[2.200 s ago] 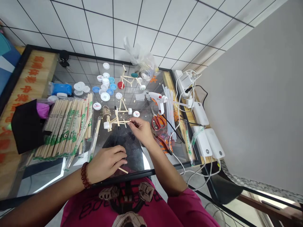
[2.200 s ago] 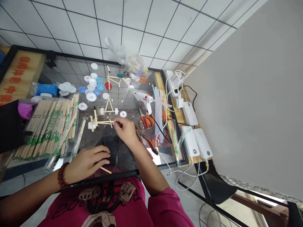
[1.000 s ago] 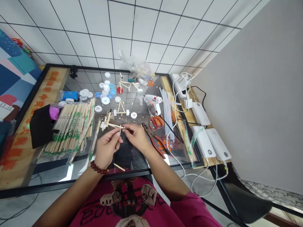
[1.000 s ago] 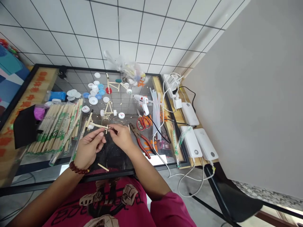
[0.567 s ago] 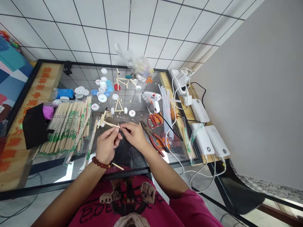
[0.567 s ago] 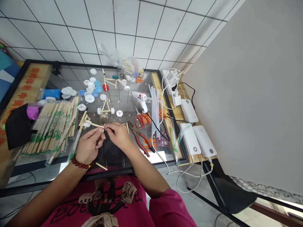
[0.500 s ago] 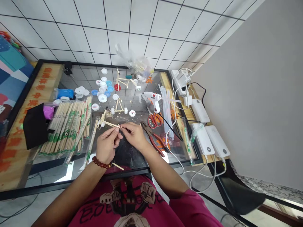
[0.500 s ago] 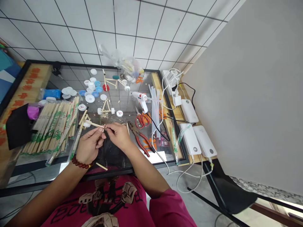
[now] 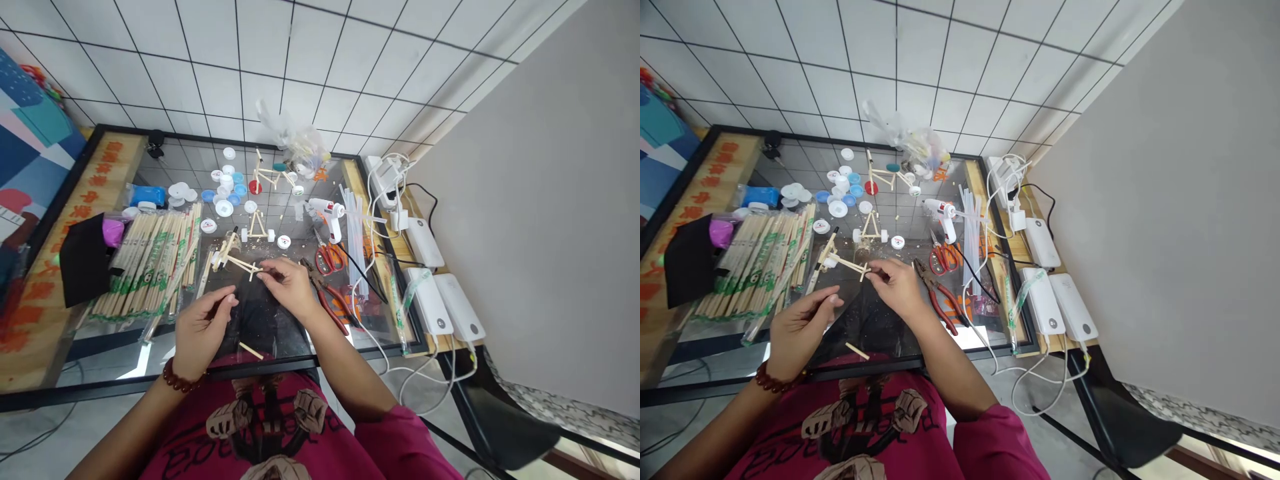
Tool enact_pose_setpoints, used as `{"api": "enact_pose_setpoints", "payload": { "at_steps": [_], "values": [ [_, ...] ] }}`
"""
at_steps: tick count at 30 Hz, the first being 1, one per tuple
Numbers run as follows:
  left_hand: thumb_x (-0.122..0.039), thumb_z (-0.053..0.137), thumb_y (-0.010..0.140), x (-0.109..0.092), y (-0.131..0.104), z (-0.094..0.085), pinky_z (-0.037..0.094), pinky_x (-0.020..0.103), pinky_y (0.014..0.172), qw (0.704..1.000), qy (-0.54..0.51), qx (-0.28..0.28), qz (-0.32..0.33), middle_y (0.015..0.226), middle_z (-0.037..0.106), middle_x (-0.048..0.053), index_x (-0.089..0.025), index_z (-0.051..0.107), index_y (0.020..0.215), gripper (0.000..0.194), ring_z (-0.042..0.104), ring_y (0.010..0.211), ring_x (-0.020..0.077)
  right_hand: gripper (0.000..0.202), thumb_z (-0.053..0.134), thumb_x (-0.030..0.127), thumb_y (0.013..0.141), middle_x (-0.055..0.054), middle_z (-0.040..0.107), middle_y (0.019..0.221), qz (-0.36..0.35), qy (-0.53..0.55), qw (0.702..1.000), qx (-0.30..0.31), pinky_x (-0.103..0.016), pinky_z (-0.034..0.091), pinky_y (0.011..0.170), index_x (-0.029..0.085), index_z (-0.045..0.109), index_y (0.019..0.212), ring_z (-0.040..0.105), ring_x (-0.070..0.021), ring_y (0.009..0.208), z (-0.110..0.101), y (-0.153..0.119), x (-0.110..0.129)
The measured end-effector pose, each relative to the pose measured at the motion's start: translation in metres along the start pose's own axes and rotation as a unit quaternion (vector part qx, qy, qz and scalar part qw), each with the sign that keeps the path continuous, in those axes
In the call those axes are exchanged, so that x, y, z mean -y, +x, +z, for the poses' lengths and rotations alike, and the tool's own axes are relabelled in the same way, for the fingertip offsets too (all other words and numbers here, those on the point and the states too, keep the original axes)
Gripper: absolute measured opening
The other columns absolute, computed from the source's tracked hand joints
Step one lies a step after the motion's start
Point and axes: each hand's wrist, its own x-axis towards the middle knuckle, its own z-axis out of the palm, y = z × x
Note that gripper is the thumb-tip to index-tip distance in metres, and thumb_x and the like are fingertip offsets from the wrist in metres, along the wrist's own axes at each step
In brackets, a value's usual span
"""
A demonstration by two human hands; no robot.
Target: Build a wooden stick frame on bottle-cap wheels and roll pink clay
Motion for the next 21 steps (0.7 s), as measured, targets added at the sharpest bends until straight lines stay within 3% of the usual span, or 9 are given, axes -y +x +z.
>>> {"api": "enact_pose_setpoints", "payload": {
  "at_steps": [3, 6, 9, 11, 13, 16, 18, 21],
  "values": [
    [-0.029, 0.065, 0.095, -0.008, 0.007, -0.001, 0.061, 0.031, 0.074, 0.977, 0.120, -0.006, 0.178, 0.088, 0.082, 0.008, -0.023, 0.082, 0.106, 0.020, 0.074, 0.073, 0.0189, 0.012, 0.075, 0.022, 0.087, -0.004, 0.079, 0.088, 0.015, 0.005, 1.000, 0.004, -0.029, 0.059, 0.073, 0.024, 0.081, 0.097, 0.072, -0.0168, 0.076, 0.001, 0.000, -0.001],
    [-0.013, 0.061, 0.094, -0.028, 0.006, 0.000, 0.061, 0.031, 0.079, 0.877, 0.254, 0.032, 0.407, 0.095, 0.083, 0.010, -0.021, 0.081, 0.108, 0.026, 0.077, 0.083, 0.0216, 0.009, 0.073, 0.022, 0.088, -0.003, 0.078, 0.085, 0.006, 0.005, 1.000, 0.009, -0.028, 0.057, 0.073, 0.024, 0.081, 0.092, 0.070, -0.0166, 0.076, 0.003, 0.001, -0.001],
    [-0.007, 0.058, 0.092, -0.054, -0.005, -0.010, 0.063, 0.033, 0.078, 0.791, 0.282, 0.080, 0.537, 0.101, 0.083, 0.009, -0.021, 0.077, 0.118, 0.035, 0.078, 0.086, 0.0233, 0.009, 0.070, 0.024, 0.090, -0.003, 0.076, 0.082, -0.018, 0.014, 1.000, -0.001, -0.027, 0.055, 0.070, 0.023, 0.079, 0.090, 0.067, -0.0158, 0.072, 0.005, 0.001, 0.001],
    [-0.010, 0.060, 0.091, -0.072, -0.008, -0.025, 0.064, 0.037, 0.083, 0.770, 0.267, 0.091, 0.572, 0.105, 0.082, 0.009, -0.023, 0.073, 0.125, 0.038, 0.078, 0.095, 0.0254, 0.010, 0.068, 0.025, 0.091, -0.003, 0.075, 0.083, -0.037, 0.027, 0.999, -0.014, -0.027, 0.054, 0.068, 0.022, 0.078, 0.089, 0.065, -0.0148, 0.069, 0.007, 0.003, 0.003],
    [-0.012, 0.065, 0.089, -0.089, -0.002, -0.042, 0.065, 0.038, 0.087, 0.772, 0.263, 0.074, 0.574, 0.107, 0.081, 0.009, -0.025, 0.070, 0.129, 0.043, 0.077, 0.100, 0.0257, 0.009, 0.067, 0.026, 0.091, -0.004, 0.075, 0.086, -0.055, 0.041, 0.997, -0.028, -0.027, 0.056, 0.071, 0.022, 0.075, 0.088, 0.067, -0.0151, 0.073, 0.008, 0.005, 0.007],
    [-0.010, 0.073, 0.085, -0.107, 0.022, -0.059, 0.064, 0.038, 0.084, 0.778, 0.298, -0.010, 0.553, 0.101, 0.081, 0.008, -0.027, 0.071, 0.125, 0.043, 0.076, 0.093, 0.0244, 0.008, 0.066, 0.027, 0.090, -0.006, 0.076, 0.095, -0.072, 0.043, 0.996, -0.043, -0.031, 0.058, 0.086, 0.023, 0.072, 0.088, 0.072, -0.0178, 0.091, 0.007, 0.010, 0.012],
    [-0.012, 0.072, 0.086, -0.112, 0.042, -0.062, 0.063, 0.038, 0.083, 0.782, 0.297, -0.050, 0.546, 0.097, 0.080, 0.006, -0.027, 0.072, 0.118, 0.035, 0.075, 0.089, 0.0232, 0.006, 0.066, 0.026, 0.090, -0.007, 0.077, 0.101, -0.077, 0.035, 0.996, -0.041, -0.034, 0.057, 0.093, 0.024, 0.070, 0.088, 0.072, -0.0192, 0.098, 0.006, 0.014, 0.017],
    [-0.016, 0.068, 0.091, -0.107, 0.064, -0.058, 0.061, 0.038, 0.084, 0.797, 0.296, -0.035, 0.525, 0.098, 0.080, 0.004, -0.025, 0.074, 0.109, 0.021, 0.073, 0.090, 0.0231, 0.005, 0.065, 0.025, 0.089, -0.007, 0.078, 0.101, -0.094, 0.035, 0.994, -0.038, -0.035, 0.058, 0.093, 0.024, 0.070, 0.088, 0.073, -0.0199, 0.098, 0.005, 0.021, 0.025]
  ]
}}
